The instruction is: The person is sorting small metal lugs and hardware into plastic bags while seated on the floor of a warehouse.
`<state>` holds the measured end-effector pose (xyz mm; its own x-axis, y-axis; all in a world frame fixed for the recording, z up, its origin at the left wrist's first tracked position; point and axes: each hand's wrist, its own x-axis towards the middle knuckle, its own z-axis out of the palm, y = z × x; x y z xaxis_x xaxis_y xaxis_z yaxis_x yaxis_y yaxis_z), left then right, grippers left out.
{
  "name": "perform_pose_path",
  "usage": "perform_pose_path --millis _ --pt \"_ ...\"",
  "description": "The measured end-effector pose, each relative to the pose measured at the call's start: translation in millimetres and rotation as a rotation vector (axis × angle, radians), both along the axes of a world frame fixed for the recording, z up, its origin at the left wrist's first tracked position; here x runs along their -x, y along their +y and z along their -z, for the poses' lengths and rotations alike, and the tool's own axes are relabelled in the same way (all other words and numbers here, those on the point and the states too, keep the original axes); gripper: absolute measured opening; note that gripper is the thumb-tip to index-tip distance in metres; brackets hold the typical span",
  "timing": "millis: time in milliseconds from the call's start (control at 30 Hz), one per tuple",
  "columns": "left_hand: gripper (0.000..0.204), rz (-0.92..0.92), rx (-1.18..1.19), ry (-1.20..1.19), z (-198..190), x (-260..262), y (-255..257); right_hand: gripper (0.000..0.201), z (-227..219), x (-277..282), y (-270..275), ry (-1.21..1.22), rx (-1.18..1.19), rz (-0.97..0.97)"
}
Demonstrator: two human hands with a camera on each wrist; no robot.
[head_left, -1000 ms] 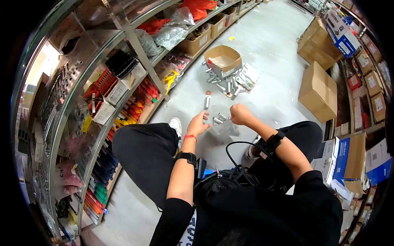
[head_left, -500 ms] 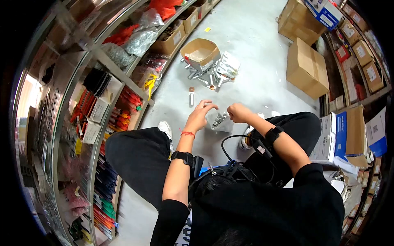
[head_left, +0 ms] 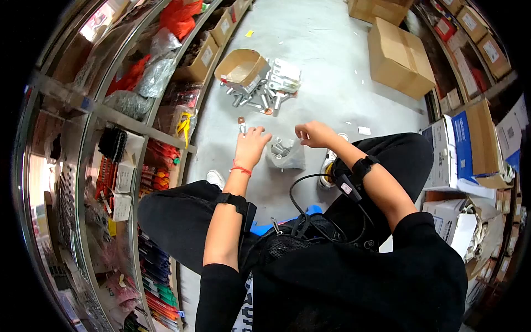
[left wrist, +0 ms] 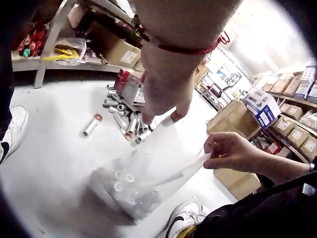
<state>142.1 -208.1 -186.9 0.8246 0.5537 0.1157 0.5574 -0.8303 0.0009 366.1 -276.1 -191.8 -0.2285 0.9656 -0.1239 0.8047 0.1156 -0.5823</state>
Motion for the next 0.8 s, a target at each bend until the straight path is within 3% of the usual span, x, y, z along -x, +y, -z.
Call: perform_pose_path --millis 167,367,467,567,667,767,800 --pt "0.023 0.045 -0.061 0.109 -7.0 -10.7 4.5 0.016 -4.5 -1.4 -5.7 -0.025 -0.108 -0.065" --pt "0.010 0.115 -0.114 0.207 -12.4 -20.5 8.2 0.006 5.2 -4.1 -3.7 -0.107 -0.068 0.086" --pt "0.009 0.151 -0.097 0.212 -12.4 -14.4 8.9 0.004 2.4 -4.3 -6.7 -0.138 -0.120 0.060" --pt "0.008 0.135 0.046 0.256 -30.4 -2.7 2.2 0.007 -16.5 0.8 -5.5 -0.131 0.082 0.052" --pt "0.006 0.115 0.228 0.118 -31.9 13.4 3.9 0.013 8.3 -4.4 6.6 -0.060 -0.074 -0.094" --pt "0.007 0.038 0.433 -0.023 -29.3 31.9 5.9 0.015 22.8 2.6 14.3 0.134 -0.215 -0.097" --pt "0.008 0.020 0.471 -0.060 -24.3 37.6 6.3 0.010 18.4 8.9 13.1 0.089 -0.159 -0.092"
